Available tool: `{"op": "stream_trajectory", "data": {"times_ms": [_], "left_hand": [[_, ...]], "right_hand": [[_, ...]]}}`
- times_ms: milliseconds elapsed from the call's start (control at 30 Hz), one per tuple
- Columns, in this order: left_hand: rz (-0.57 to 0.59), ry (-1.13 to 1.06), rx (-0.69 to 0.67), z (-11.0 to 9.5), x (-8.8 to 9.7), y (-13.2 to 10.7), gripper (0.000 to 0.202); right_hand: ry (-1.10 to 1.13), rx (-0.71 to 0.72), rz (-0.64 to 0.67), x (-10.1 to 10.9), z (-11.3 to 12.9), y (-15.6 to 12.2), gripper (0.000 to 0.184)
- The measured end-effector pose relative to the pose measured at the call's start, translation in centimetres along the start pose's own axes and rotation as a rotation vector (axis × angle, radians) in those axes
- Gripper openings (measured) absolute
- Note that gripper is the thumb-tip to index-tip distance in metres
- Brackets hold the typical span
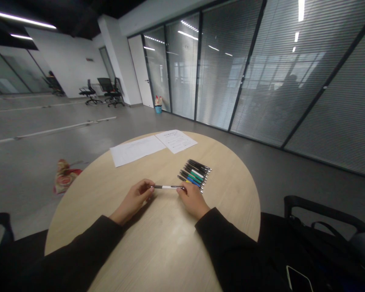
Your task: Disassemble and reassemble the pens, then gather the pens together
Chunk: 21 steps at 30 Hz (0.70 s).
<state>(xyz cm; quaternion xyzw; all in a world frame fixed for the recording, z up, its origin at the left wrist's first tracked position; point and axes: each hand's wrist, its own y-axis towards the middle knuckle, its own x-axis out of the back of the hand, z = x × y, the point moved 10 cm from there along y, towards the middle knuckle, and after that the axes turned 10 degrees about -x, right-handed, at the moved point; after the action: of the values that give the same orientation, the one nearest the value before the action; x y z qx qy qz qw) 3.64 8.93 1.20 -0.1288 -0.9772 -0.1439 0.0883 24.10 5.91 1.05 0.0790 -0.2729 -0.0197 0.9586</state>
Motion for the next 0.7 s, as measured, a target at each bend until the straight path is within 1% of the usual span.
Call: {"op": "stream_trajectory", "data": {"times_ms": [100, 300, 567, 700], "left_hand": [[0.024, 0.005, 0.006, 0.0, -0.2, 0.0, 0.03], [0.003, 0.017, 0.004, -0.1, 0.0, 0.0, 0.027], [0.018, -0.014, 0.045, 1.0, -0.1, 0.0, 0.03], [0.037, -0.03, 0.06, 1.0, -0.4, 0.0, 0.03]], "right_hand": [[-0.003, -0.024, -0.006, 0.1, -0.2, 0.0, 0.02], [0.001, -0.022, -0.018, 0.1, -0.3, 0.1, 0.018], [0.009, -0.014, -0.032, 0.3, -0.2, 0.2, 0.019], [0.031, -0.015, -0.028, 0.4, -0.4, 0.2, 0.02]]}}
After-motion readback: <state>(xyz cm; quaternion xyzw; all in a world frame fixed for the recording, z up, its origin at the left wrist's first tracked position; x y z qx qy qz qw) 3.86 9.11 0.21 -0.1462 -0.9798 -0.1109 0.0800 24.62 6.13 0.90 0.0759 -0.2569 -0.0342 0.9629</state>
